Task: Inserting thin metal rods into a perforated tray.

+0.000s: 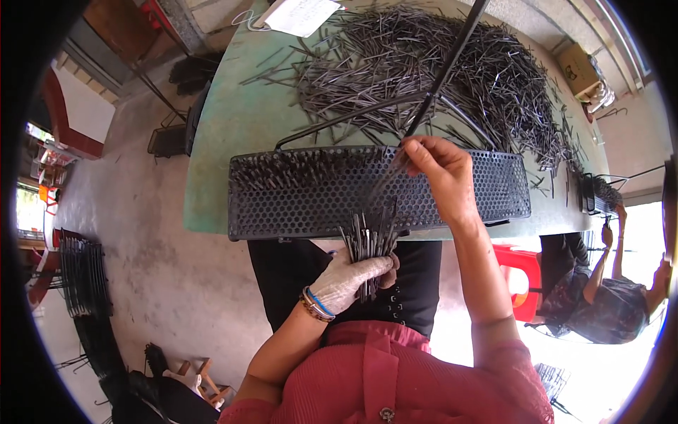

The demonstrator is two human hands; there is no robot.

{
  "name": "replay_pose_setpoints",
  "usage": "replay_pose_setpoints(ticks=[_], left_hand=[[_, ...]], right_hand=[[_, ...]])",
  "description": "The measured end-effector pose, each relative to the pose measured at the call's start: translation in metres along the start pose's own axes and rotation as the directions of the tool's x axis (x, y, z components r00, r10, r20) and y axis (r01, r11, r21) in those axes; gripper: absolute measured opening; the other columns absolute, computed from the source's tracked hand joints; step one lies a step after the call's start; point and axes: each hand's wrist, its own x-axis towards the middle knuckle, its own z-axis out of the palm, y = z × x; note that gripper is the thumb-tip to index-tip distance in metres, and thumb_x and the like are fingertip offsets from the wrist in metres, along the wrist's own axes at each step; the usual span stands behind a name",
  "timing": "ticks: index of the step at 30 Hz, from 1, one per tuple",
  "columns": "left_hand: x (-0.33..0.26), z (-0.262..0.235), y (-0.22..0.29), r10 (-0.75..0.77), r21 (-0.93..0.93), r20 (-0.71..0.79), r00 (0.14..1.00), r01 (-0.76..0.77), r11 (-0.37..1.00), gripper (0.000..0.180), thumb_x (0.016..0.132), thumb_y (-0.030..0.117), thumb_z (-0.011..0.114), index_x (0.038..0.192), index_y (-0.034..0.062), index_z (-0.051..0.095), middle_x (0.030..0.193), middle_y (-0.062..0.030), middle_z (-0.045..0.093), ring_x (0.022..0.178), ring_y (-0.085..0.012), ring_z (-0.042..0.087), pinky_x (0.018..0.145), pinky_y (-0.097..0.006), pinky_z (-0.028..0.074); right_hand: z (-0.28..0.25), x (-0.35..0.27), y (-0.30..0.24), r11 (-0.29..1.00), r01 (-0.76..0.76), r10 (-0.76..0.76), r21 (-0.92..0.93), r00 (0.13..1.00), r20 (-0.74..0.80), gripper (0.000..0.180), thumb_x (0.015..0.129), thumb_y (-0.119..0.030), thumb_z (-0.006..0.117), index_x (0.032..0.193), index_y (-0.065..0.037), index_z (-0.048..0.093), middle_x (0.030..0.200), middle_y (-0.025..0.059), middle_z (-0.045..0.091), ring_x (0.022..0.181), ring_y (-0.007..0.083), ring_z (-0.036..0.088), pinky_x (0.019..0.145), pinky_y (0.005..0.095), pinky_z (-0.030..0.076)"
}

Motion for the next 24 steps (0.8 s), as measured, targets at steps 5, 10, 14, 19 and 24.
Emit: replay_pose_setpoints(ticks=[5, 10, 14, 19, 24], left_hand=[[-0.001, 0.007, 0.003, -0.059, -0.100, -0.018, 0.998, 0.057, 0.993, 0.023, 0.090, 0.005, 0.063, 0.112, -0.0024, 0.059, 0.090, -0.0114, 0.067, 0.074, -0.0195, 0.067, 0.067, -0.031, 0.057], [-0.002, 0.006, 0.002, -0.068, -0.107, 0.032, 0.997, 0.071, 0.992, 0.025, 0.091, 0.005, 0.062, 0.114, -0.0023, 0.058, 0.090, -0.0120, 0.067, 0.074, -0.0205, 0.068, 0.066, -0.032, 0.058], [-0.001, 0.006, 0.000, -0.076, -0.115, -0.014, 0.997, 0.074, 0.991, 0.025, 0.091, 0.005, 0.062, 0.115, -0.0010, 0.058, 0.093, -0.0127, 0.068, 0.075, -0.0205, 0.068, 0.068, -0.032, 0.058], [0.000, 0.004, 0.000, -0.068, -0.123, -0.002, 0.998, 0.067, 0.990, 0.025, 0.091, 0.005, 0.062, 0.116, 0.0004, 0.058, 0.096, -0.0133, 0.069, 0.077, -0.0203, 0.069, 0.068, -0.032, 0.059], [0.002, -0.001, -0.005, -0.079, -0.100, -0.047, 0.996, 0.074, 0.992, 0.027, 0.091, 0.002, 0.062, 0.117, -0.0001, 0.058, 0.097, -0.0130, 0.069, 0.077, -0.0194, 0.068, 0.067, -0.030, 0.058]], right_hand=[[0.004, 0.020, 0.019, 0.965, 0.166, -0.188, -0.204, 0.978, -0.094, 0.023, 0.093, -0.016, 0.068, 0.104, 0.004, 0.069, 0.088, 0.0067, 0.073, 0.084, 0.0092, 0.067, 0.077, 0.0230, 0.052], [0.005, 0.022, 0.024, 0.928, 0.205, -0.245, -0.312, 0.965, -0.095, 0.021, 0.091, -0.016, 0.069, 0.103, 0.002, 0.070, 0.085, 0.0075, 0.073, 0.079, 0.0092, 0.066, 0.074, 0.0245, 0.052], [0.008, 0.020, 0.022, 0.850, 0.284, -0.350, -0.443, 0.934, -0.075, 0.018, 0.090, -0.014, 0.069, 0.101, 0.001, 0.070, 0.082, 0.0092, 0.072, 0.072, 0.0104, 0.064, 0.069, 0.0263, 0.051], [0.016, 0.006, 0.020, 0.810, 0.306, -0.407, -0.500, 0.908, -0.104, 0.016, 0.088, -0.010, 0.071, 0.101, 0.000, 0.070, 0.083, 0.0102, 0.071, 0.069, 0.0120, 0.064, 0.066, 0.0262, 0.051], [0.017, 0.007, 0.017, 0.727, 0.397, -0.492, -0.560, 0.870, -0.022, 0.014, 0.087, -0.007, 0.071, 0.099, 0.000, 0.069, 0.088, 0.0116, 0.071, 0.071, 0.0176, 0.068, 0.067, 0.0278, 0.052]])
